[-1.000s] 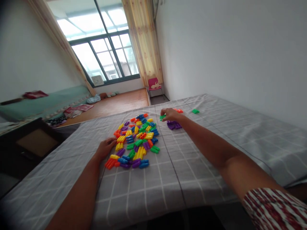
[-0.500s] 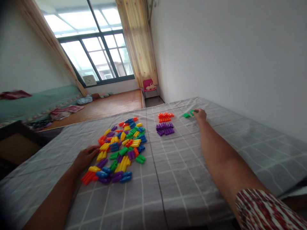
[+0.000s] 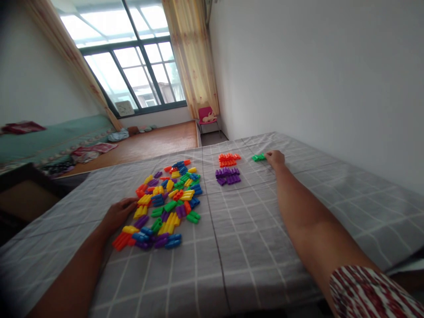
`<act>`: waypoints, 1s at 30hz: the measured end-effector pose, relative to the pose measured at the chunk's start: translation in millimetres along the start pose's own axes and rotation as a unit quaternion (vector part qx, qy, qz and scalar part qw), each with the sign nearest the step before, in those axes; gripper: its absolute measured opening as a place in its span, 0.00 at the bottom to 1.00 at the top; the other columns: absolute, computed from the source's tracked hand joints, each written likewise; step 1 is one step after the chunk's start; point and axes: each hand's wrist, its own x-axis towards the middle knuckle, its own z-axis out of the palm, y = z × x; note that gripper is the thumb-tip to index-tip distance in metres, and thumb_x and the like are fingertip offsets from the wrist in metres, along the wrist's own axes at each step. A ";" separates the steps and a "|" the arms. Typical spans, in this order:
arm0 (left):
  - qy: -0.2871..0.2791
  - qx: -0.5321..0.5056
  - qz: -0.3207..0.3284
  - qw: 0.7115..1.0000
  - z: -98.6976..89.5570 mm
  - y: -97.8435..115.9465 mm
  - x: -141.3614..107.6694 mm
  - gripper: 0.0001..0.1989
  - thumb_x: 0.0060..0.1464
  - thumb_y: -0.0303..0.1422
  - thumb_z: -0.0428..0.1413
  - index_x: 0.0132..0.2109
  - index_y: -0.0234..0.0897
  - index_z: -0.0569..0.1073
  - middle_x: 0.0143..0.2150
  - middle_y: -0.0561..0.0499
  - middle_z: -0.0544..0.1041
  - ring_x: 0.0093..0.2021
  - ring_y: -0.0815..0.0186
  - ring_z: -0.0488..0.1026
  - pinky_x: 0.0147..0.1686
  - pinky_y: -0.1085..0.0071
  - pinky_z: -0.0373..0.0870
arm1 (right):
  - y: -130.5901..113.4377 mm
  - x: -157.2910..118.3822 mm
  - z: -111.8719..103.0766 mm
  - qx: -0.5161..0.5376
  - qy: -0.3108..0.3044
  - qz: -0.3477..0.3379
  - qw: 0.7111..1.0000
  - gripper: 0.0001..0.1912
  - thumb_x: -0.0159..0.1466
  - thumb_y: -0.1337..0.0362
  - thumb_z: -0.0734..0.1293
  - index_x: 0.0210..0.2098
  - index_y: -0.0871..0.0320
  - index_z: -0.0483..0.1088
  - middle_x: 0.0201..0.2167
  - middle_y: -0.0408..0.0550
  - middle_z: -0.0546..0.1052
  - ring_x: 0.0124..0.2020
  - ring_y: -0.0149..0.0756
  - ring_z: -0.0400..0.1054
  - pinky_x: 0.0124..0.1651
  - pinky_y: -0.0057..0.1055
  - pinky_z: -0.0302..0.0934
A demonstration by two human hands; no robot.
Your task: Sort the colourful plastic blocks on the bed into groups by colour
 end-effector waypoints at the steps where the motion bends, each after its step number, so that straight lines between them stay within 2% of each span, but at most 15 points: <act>1: 0.002 -0.003 -0.002 1.000 0.3 0.9 -0.5 0.27 0.47 0.53 0.51 0.43 0.37 0.79 0.44 0.46 0.81 0.43 0.56 0.77 0.47 0.66 0.72 | 0.0 -1.0 -0.5 -0.001 -0.001 0.000 1.000 0.14 0.56 0.59 0.67 0.36 0.60 0.80 0.36 0.54 0.81 0.41 0.45 0.75 0.43 0.33 0.65; 6: 0.010 -0.022 -0.002 1.000 3.1 3.7 -2.7 0.27 0.46 0.53 0.51 0.41 0.36 0.79 0.44 0.46 0.81 0.44 0.55 0.76 0.47 0.64 0.71 | 0.5 -4.7 -2.6 0.002 -0.010 0.014 1.000 0.13 0.56 0.59 0.68 0.35 0.61 0.78 0.36 0.58 0.80 0.39 0.47 0.73 0.42 0.36 0.63; 8: 0.012 -0.029 0.001 1.000 4.1 4.1 -3.5 0.27 0.46 0.53 0.51 0.41 0.36 0.80 0.44 0.46 0.81 0.44 0.55 0.75 0.47 0.64 0.71 | -6.0 -4.5 -6.9 0.011 0.019 0.012 1.000 0.14 0.57 0.59 0.68 0.37 0.62 0.77 0.38 0.62 0.79 0.40 0.47 0.71 0.43 0.37 0.61; 10: 0.012 -0.031 0.004 0.999 4.7 4.8 -4.4 0.26 0.47 0.52 0.51 0.41 0.37 0.79 0.44 0.46 0.81 0.44 0.56 0.75 0.47 0.64 0.70 | -23.1 -5.0 -15.6 0.039 0.065 -0.004 0.997 0.15 0.60 0.60 0.66 0.42 0.64 0.75 0.41 0.66 0.78 0.39 0.45 0.70 0.44 0.37 0.59; 13: 0.010 -0.034 0.009 0.999 5.2 6.4 -5.7 0.25 0.48 0.50 0.51 0.41 0.36 0.79 0.43 0.45 0.80 0.44 0.57 0.75 0.48 0.64 0.70 | -73.4 -16.6 -33.8 0.125 0.081 -0.079 0.986 0.16 0.62 0.60 0.64 0.46 0.63 0.73 0.43 0.63 0.78 0.34 0.40 0.69 0.40 0.34 0.59; 15: 0.013 -0.036 0.013 0.999 5.9 6.7 -6.1 0.24 0.49 0.49 0.51 0.41 0.36 0.80 0.43 0.45 0.80 0.44 0.57 0.75 0.48 0.65 0.70 | -119.7 -38.4 -43.3 0.180 0.042 -0.179 0.966 0.15 0.63 0.59 0.65 0.45 0.61 0.74 0.42 0.57 0.79 0.34 0.37 0.70 0.39 0.31 0.61; 17: 0.015 -0.037 0.019 0.999 7.1 5.5 -5.8 0.23 0.49 0.47 0.51 0.40 0.36 0.80 0.43 0.45 0.80 0.44 0.58 0.75 0.47 0.65 0.70 | -168.4 -71.9 -44.8 0.204 -0.038 -0.297 0.932 0.14 0.64 0.59 0.63 0.44 0.59 0.74 0.40 0.52 0.79 0.35 0.37 0.71 0.39 0.30 0.63; 18: 0.017 -0.038 0.023 0.999 7.9 4.3 -5.5 0.22 0.49 0.47 0.51 0.40 0.36 0.80 0.42 0.45 0.80 0.43 0.58 0.75 0.47 0.66 0.70 | -191.4 -91.2 -41.5 0.200 -0.093 -0.356 0.908 0.13 0.64 0.60 0.63 0.44 0.58 0.75 0.39 0.51 0.79 0.35 0.36 0.72 0.40 0.31 0.63; 20: 0.019 -0.042 0.030 0.998 9.5 1.2 -4.7 0.21 0.49 0.46 0.51 0.40 0.36 0.80 0.42 0.45 0.80 0.43 0.58 0.75 0.46 0.66 0.70 | -231.4 -129.4 -27.4 0.165 -0.194 -0.476 0.842 0.12 0.63 0.63 0.65 0.44 0.57 0.76 0.38 0.49 0.80 0.37 0.38 0.72 0.43 0.33 0.65; 22: 0.021 -0.045 0.035 0.998 11.0 -2.0 -4.1 0.20 0.50 0.45 0.51 0.40 0.36 0.80 0.42 0.45 0.80 0.42 0.58 0.75 0.46 0.65 0.70 | -262.0 -159.7 -5.9 0.125 -0.226 -0.552 0.793 0.13 0.62 0.66 0.65 0.45 0.56 0.76 0.42 0.50 0.80 0.44 0.41 0.72 0.49 0.36 0.64; 23: 0.021 -0.046 0.037 0.998 11.7 -3.3 -4.0 0.20 0.50 0.45 0.51 0.40 0.36 0.79 0.41 0.45 0.80 0.42 0.59 0.75 0.45 0.65 0.70 | -273.8 -170.5 6.1 0.104 -0.232 -0.570 0.781 0.14 0.61 0.68 0.66 0.46 0.56 0.76 0.43 0.50 0.80 0.47 0.42 0.71 0.51 0.37 0.63; 27: 0.017 -0.052 0.038 0.998 13.2 -6.2 -4.8 0.19 0.50 0.43 0.51 0.41 0.37 0.79 0.41 0.46 0.80 0.41 0.59 0.75 0.44 0.66 0.70 | -301.5 -189.8 46.4 0.025 -0.246 -0.559 0.792 0.21 0.59 0.71 0.67 0.53 0.57 0.73 0.50 0.53 0.77 0.52 0.44 0.69 0.53 0.37 0.62; 30: 0.022 -0.057 0.039 0.997 14.1 -6.7 -5.5 0.18 0.51 0.41 0.51 0.41 0.36 0.80 0.42 0.45 0.79 0.42 0.59 0.75 0.45 0.66 0.70 | -308.0 -192.4 56.6 0.022 -0.270 -0.550 0.790 0.21 0.60 0.69 0.66 0.53 0.55 0.73 0.49 0.52 0.78 0.50 0.43 0.71 0.51 0.35 0.63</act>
